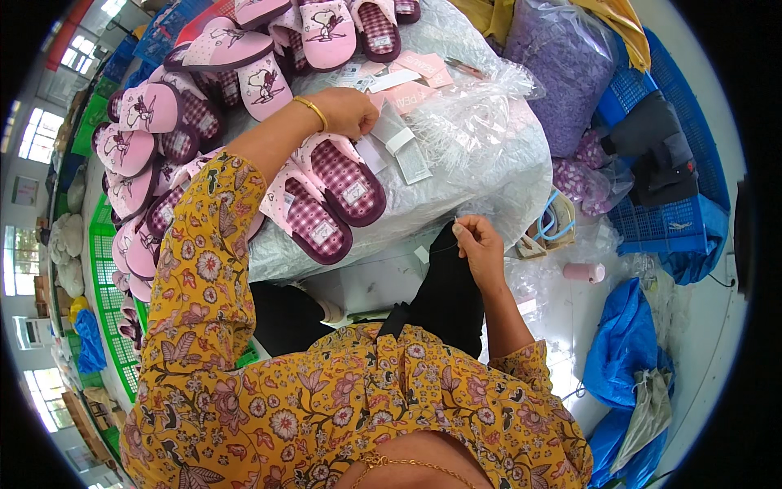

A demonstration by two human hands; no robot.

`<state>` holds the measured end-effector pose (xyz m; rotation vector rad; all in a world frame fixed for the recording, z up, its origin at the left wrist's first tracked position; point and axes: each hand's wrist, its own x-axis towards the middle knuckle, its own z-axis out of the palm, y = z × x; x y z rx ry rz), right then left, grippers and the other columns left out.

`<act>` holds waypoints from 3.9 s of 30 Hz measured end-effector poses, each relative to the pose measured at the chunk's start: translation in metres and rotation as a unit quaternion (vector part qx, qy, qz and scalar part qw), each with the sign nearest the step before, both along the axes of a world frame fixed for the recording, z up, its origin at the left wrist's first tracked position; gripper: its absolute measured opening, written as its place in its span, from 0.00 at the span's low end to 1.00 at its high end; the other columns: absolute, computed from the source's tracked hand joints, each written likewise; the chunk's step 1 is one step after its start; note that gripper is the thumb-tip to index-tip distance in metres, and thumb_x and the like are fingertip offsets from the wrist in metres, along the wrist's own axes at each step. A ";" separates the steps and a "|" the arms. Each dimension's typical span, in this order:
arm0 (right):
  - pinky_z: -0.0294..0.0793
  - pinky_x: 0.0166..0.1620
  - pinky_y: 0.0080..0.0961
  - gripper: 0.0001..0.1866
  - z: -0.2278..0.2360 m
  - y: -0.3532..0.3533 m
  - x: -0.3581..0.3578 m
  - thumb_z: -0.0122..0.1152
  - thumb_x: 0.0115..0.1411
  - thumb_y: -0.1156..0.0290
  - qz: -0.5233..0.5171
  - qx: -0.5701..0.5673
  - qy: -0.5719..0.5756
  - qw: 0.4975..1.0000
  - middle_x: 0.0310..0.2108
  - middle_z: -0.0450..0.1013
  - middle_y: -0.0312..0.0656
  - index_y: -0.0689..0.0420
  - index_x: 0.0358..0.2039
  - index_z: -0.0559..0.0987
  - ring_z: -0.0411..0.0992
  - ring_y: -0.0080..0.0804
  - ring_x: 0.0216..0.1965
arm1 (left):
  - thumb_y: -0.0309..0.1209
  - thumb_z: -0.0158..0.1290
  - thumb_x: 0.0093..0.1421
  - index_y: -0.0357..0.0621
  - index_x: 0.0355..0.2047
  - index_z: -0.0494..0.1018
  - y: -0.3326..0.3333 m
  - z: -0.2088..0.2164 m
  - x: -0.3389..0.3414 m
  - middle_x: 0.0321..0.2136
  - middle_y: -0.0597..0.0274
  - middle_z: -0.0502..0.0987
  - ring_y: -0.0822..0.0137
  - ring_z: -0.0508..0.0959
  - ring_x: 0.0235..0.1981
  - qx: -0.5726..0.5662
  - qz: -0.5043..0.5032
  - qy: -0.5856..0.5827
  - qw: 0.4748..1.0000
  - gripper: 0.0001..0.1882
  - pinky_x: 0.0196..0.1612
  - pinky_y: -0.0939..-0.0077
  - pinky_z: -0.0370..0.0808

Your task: The person sits on the floor and repeatedly picks up pairs of pink slippers, attaches small paper tags to them, and places them into a red basket. The process is repeated for multiple pairs throughout the clip.

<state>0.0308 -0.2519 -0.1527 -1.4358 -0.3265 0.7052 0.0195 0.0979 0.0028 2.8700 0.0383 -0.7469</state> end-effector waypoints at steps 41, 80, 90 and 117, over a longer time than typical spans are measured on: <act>0.72 0.40 0.15 0.07 0.118 0.065 -0.063 0.59 0.64 0.73 -0.125 0.239 -0.171 0.948 0.35 0.74 0.34 0.61 0.41 0.74 0.71 0.17 0.35 | 0.23 0.56 0.62 0.36 0.46 0.69 -0.163 -0.008 -0.159 0.33 0.64 0.79 0.78 0.76 0.34 -0.514 0.312 -0.390 0.697 0.13 0.40 0.85 0.72; 0.73 0.43 0.22 0.05 0.114 0.024 -0.086 0.62 0.58 0.78 0.024 0.092 -0.259 0.961 0.36 0.76 0.40 0.62 0.36 0.77 0.74 0.27 0.36 | 0.27 0.52 0.65 0.39 0.40 0.74 -0.184 -0.038 -0.192 0.32 0.68 0.78 0.81 0.76 0.31 -0.653 0.407 -0.272 0.578 0.06 0.35 0.85 0.73; 0.72 0.35 0.21 0.05 0.100 0.038 -0.088 0.62 0.58 0.79 0.028 0.059 -0.284 0.957 0.30 0.75 0.39 0.60 0.36 0.77 0.72 0.24 0.29 | 0.28 0.54 0.63 0.37 0.36 0.76 -0.199 -0.044 -0.188 0.26 0.71 0.77 0.83 0.71 0.25 -0.537 0.426 -0.350 0.639 0.06 0.28 0.85 0.70; 0.70 0.33 0.14 0.14 0.113 0.025 -0.080 0.64 0.57 0.76 0.098 -0.007 -0.093 0.991 0.28 0.73 0.31 0.63 0.45 0.78 0.69 0.13 0.29 | 0.28 0.56 0.62 0.37 0.35 0.77 -0.206 -0.037 -0.191 0.27 0.64 0.78 0.77 0.75 0.28 -0.263 0.272 -0.505 0.776 0.06 0.31 0.76 0.72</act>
